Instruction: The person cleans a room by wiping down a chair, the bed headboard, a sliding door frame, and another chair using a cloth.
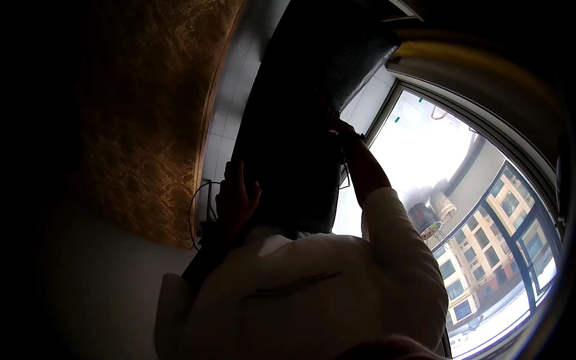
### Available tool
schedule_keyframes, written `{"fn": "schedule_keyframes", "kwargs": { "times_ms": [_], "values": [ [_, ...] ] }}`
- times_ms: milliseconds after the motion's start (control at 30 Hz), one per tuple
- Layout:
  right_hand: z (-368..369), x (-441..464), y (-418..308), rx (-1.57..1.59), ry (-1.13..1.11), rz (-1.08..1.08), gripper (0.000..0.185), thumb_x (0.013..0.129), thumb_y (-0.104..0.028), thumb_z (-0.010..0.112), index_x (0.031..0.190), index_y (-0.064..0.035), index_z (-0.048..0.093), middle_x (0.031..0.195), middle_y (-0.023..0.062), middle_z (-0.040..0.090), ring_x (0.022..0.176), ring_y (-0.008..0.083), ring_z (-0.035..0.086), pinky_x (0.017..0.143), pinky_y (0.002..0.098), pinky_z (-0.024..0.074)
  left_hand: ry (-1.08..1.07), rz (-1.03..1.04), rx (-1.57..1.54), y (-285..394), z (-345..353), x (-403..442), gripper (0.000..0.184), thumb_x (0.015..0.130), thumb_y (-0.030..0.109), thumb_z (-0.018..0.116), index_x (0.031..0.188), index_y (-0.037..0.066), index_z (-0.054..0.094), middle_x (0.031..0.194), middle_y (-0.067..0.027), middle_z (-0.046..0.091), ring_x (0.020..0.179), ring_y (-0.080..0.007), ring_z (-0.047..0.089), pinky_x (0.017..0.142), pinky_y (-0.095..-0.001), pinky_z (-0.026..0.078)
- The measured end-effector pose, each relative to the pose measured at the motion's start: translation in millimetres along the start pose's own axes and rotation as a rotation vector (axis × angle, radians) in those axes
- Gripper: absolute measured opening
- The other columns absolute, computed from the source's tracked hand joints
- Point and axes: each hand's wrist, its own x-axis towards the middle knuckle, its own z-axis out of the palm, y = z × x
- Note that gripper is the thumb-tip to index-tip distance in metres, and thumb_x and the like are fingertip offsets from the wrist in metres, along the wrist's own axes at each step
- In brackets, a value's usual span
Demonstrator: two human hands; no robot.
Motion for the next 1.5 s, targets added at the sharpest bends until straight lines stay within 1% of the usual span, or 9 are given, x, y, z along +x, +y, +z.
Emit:
{"fn": "schedule_keyframes", "kwargs": {
  "times_ms": [367, 667, 800, 967, 1100, 1300, 1367, 1433, 1500],
  "values": [
    [10, -108, -6, 0.895, -0.17, 0.641, 0.037, 0.084, -0.013, 0.067, 0.118, -0.0003, 0.059, 0.111, 0.0215, 0.058, 0.103, 0.0399, 0.062, 0.082, 0.046, 0.0568, 0.011, 0.096, -0.005, 5, -14, 17, 0.074, 0.089, 0.039, 0.061, 0.147, 0.003, 0.033, 0.145, -0.0368, 0.036, 0.104, -0.0498, 0.062, 0.078, -0.0539, 0.057],
    [70, -94, -44, 1.421, -0.134, 0.817, 0.029, 0.082, -0.007, 0.065, 0.11, 0.0009, 0.064, 0.1, 0.0209, 0.065, 0.097, 0.0388, 0.066, 0.08, 0.0439, 0.0567, 0.009, 0.238, 0.114, -28, -61, 47, 0.067, 0.088, 0.042, 0.067, 0.14, 0.007, 0.043, 0.134, -0.021, 0.05, 0.108, -0.0392, 0.063, 0.085, -0.0486, 0.055],
    [17, -115, -74, 1.188, -0.06, 0.79, 0.023, 0.077, -0.003, 0.063, 0.099, -0.0016, 0.07, 0.078, 0.018, 0.067, 0.078, 0.0352, 0.07, 0.071, 0.0402, 0.0557, 0.023, 0.339, 0.142, -36, -63, 53, 0.066, 0.089, 0.042, 0.067, 0.14, 0.008, 0.044, 0.133, -0.0206, 0.051, 0.111, -0.0386, 0.061, 0.088, -0.0486, 0.054],
    [-1, -108, -91, 0.362, -0.024, 0.255, 0.017, 0.074, -0.009, 0.065, 0.089, -0.0068, 0.073, 0.086, 0.0157, 0.071, 0.082, 0.0325, 0.071, 0.069, 0.0405, 0.0559, -0.034, 0.238, 0.084, -11, -72, 61, 0.067, 0.088, 0.045, 0.066, 0.14, 0.009, 0.044, 0.133, -0.0213, 0.054, 0.117, -0.039, 0.058, 0.09, -0.0499, 0.052],
    [-30, -145, -122, 0.06, 0.068, 0.025, 0.009, 0.071, -0.015, 0.068, 0.076, -0.0124, 0.075, 0.085, 0.0102, 0.073, 0.085, 0.029, 0.072, 0.067, 0.0395, 0.0566, -0.069, 0.148, 0.133, 6, -74, 88, 0.07, 0.086, 0.051, 0.065, 0.14, 0.01, 0.046, 0.132, -0.0219, 0.055, 0.115, -0.0404, 0.059, 0.092, -0.0506, 0.051],
    [-149, -228, -207, 0.28, -0.132, -0.005, 0.03, 0.085, -0.014, 0.053, 0.107, -0.0025, 0.068, 0.116, 0.025, 0.066, 0.112, 0.0375, 0.064, 0.092, 0.0458, 0.0524, -0.043, 0.189, 0.213, 26, -89, 112, 0.075, 0.082, 0.057, 0.067, 0.138, 0.01, 0.049, 0.123, -0.0213, 0.06, 0.108, -0.0398, 0.063, 0.09, -0.0491, 0.052],
    [-114, -201, -207, 0.133, 0.405, -0.165, 0.037, 0.085, -0.012, 0.058, 0.12, -0.0013, 0.062, 0.105, 0.0253, 0.066, 0.089, 0.0417, 0.068, 0.079, 0.0478, 0.0565, 0.017, 0.229, 0.154, 25, -84, 125, 0.078, 0.08, 0.058, 0.067, 0.139, 0.01, 0.048, 0.122, -0.0207, 0.061, 0.107, -0.0393, 0.063, 0.089, -0.0497, 0.052],
    [-106, -203, -218, 0.191, 0.575, -0.168, 0.038, 0.086, -0.014, 0.058, 0.123, -0.0023, 0.06, 0.112, 0.0258, 0.063, 0.092, 0.0427, 0.066, 0.081, 0.048, 0.0561, -0.01, 0.194, 0.053, 34, -89, 128, 0.074, 0.081, 0.052, 0.069, 0.138, 0.01, 0.05, 0.133, -0.0229, 0.054, 0.121, -0.0398, 0.056, 0.098, -0.0509, 0.048],
    [-110, -201, -227, 0.256, 0.767, -0.168, 0.039, 0.088, -0.015, 0.059, 0.125, -0.0032, 0.058, 0.119, 0.0262, 0.059, 0.096, 0.0437, 0.064, 0.082, 0.0481, 0.0557, 0.305, 0.5, 0.039, 45, -93, 130, 0.066, 0.082, 0.043, 0.072, 0.137, 0.012, 0.052, 0.146, -0.025, 0.042, 0.135, -0.0401, 0.043, 0.107, -0.0526, 0.04]
  ]
}}
